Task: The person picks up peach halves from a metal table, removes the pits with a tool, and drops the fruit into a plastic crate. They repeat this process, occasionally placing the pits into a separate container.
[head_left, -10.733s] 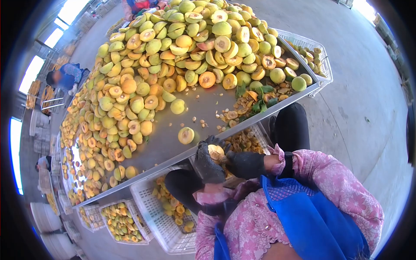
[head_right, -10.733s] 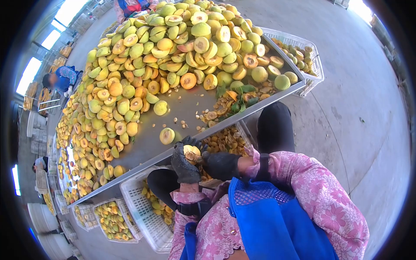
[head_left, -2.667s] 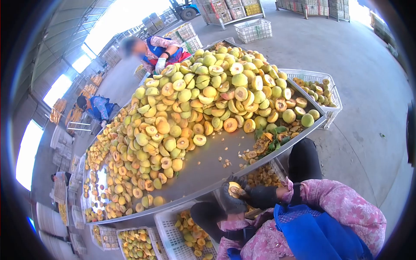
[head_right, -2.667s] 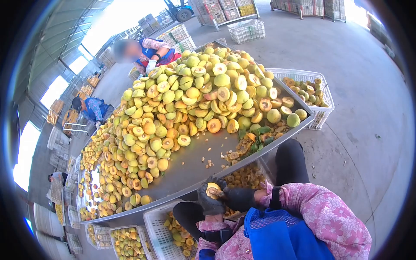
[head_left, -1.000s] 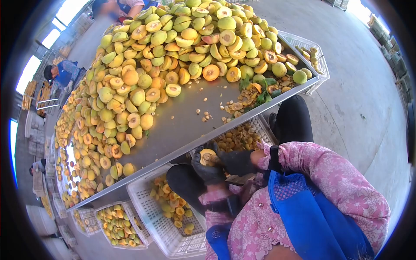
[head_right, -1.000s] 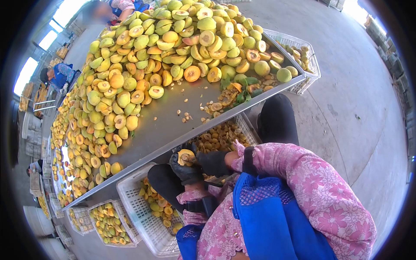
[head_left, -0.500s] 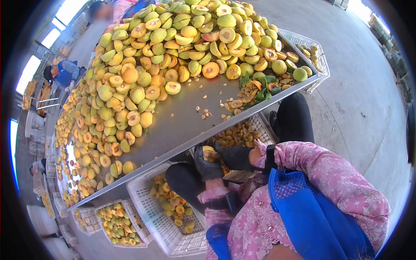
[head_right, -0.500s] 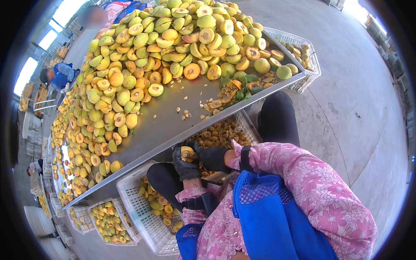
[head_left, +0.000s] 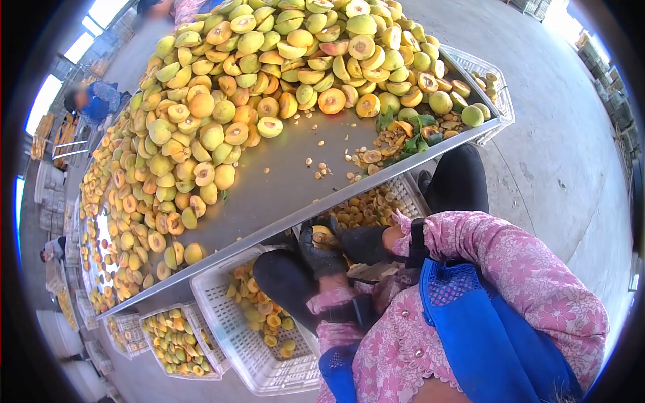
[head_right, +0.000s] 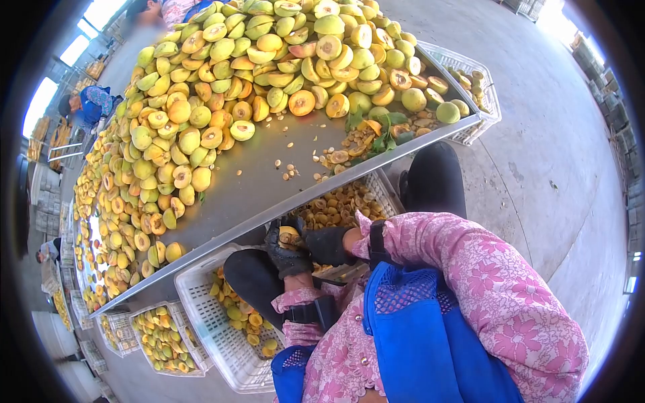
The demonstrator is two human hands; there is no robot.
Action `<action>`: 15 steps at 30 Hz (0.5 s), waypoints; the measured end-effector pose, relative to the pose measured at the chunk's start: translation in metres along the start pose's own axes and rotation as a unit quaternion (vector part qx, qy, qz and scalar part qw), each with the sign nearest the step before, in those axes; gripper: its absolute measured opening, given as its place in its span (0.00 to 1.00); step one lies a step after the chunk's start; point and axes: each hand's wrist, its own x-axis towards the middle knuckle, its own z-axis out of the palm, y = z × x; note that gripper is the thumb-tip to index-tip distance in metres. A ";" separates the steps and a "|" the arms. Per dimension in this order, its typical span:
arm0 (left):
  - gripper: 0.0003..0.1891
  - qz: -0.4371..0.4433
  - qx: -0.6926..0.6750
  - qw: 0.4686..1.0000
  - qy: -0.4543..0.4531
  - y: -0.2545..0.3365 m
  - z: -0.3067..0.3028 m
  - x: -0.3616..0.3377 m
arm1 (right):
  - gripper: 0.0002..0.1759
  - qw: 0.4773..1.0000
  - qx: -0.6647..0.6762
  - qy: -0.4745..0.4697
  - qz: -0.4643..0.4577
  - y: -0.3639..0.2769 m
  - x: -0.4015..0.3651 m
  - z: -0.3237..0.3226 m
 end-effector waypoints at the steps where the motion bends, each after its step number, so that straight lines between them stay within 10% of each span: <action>1: 0.11 0.001 0.000 1.000 0.001 0.000 -0.006 0.003 | 0.19 1.000 0.000 -0.001 -0.001 0.002 0.000 0.002; 13: 0.17 0.012 -0.053 0.997 -0.059 -0.006 -0.032 0.019 | 0.17 0.995 -0.095 0.013 0.023 0.032 0.010 0.027; 15: 0.15 0.283 0.447 0.844 -0.086 -0.005 -0.010 0.000 | 0.18 0.994 -0.108 0.005 0.010 0.027 0.006 0.021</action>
